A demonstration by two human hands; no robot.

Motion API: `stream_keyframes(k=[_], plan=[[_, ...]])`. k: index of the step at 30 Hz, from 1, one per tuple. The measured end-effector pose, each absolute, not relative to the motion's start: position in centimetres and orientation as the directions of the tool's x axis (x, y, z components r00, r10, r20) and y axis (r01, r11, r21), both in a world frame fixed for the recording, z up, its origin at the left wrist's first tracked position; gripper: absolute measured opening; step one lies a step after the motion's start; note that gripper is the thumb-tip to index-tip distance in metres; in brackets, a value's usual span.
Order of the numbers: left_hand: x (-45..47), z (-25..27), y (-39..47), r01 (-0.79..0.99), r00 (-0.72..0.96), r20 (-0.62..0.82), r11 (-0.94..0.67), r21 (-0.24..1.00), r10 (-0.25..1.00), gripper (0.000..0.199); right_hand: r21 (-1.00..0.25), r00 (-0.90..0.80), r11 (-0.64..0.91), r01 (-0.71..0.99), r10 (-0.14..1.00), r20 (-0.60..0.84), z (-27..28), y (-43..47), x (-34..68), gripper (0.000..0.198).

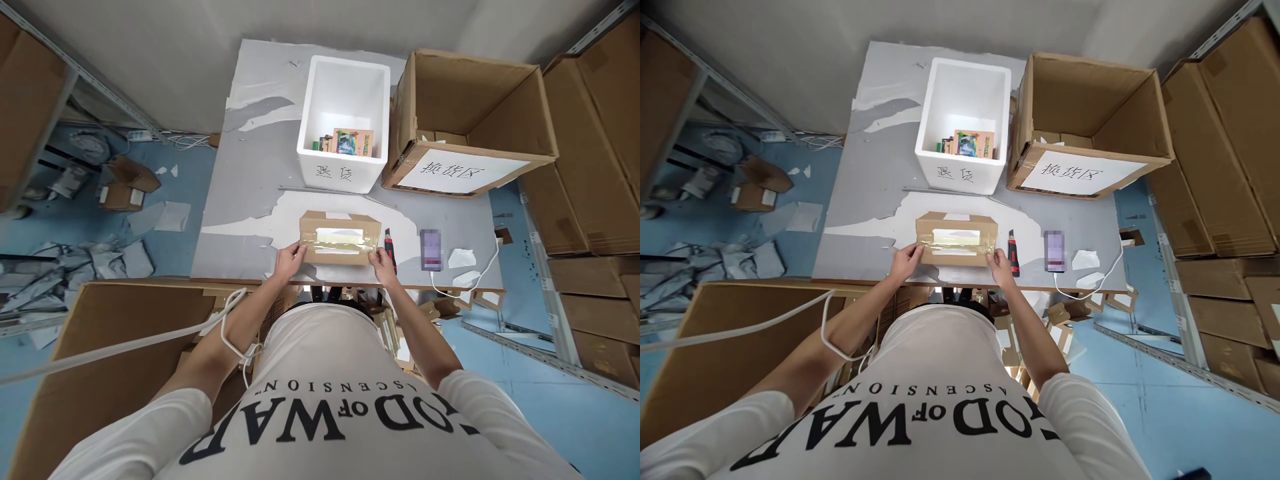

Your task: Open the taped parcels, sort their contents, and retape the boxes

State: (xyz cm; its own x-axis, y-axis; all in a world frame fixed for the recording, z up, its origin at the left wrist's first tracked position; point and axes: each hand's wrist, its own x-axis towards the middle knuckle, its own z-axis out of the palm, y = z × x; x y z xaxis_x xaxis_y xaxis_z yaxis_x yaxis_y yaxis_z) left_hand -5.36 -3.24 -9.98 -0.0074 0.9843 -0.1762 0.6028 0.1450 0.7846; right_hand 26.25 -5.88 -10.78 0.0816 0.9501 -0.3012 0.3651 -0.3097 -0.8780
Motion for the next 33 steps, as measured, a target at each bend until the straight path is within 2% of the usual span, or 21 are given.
stream_keyframes(k=[2,5,15,17,19,21,23,26,29,31,33], plan=[[-4.8,-8.8,-2.7,0.673,-0.061,-0.181,0.174,0.718,0.982,0.056,-0.803,0.117,-0.330,0.496,0.942,-0.315,-9.8,-5.1,26.5,0.041],[-4.3,-8.1,-2.1,0.708,-0.105,-0.198,0.213,0.673,0.974,0.059,-0.742,0.130,-0.345,0.574,0.934,-0.333,-8.9,-4.4,26.5,0.046],[-4.3,-7.8,-2.0,0.660,-0.115,-0.219,0.239,0.712,0.969,0.055,-0.766,0.142,-0.396,0.507,0.914,-0.379,-10.5,-4.1,28.2,0.052],[-4.2,-7.8,-1.8,0.640,-0.129,-0.226,0.255,0.725,0.966,0.055,-0.663,0.275,-0.450,0.599,0.893,-0.358,-11.7,-4.4,29.4,0.049],[-4.3,-7.7,-1.3,0.632,-0.138,-0.236,0.269,0.727,0.962,0.055,-0.488,0.395,-0.525,0.697,0.849,-0.351,-12.9,-4.8,30.4,0.046],[-4.3,-7.6,-0.8,0.638,-0.134,-0.245,0.273,0.720,0.960,0.054,-0.332,0.433,-0.568,0.753,0.808,-0.400,-13.9,-5.0,30.8,0.056],[-4.4,-7.6,-0.3,0.651,-0.121,-0.246,0.264,0.712,0.962,0.054,-0.242,0.447,-0.586,0.774,0.775,-0.447,-14.6,-5.1,30.7,0.061],[-4.6,-7.8,0.0,0.664,-0.109,-0.241,0.251,0.704,0.964,0.055,-0.185,0.465,-0.593,0.784,0.758,-0.457,-15.0,-4.7,30.3,0.056],[-4.7,-8.0,-0.4,0.684,-0.122,-0.232,0.251,0.685,0.965,0.058,-0.248,0.398,-0.576,0.779,0.760,-0.515,-14.6,-3.9,30.9,0.060],[-4.6,-8.0,-1.2,0.708,-0.141,-0.168,0.219,0.672,0.976,0.060,-0.390,0.333,-0.575,0.720,0.778,-0.533,-13.6,-3.3,32.1,0.067],[-4.3,-7.9,-2.2,0.754,-0.072,-0.022,0.069,0.654,0.997,0.060,-0.570,0.287,-0.527,0.630,0.840,-0.460,-11.6,-2.5,33.2,0.071]])
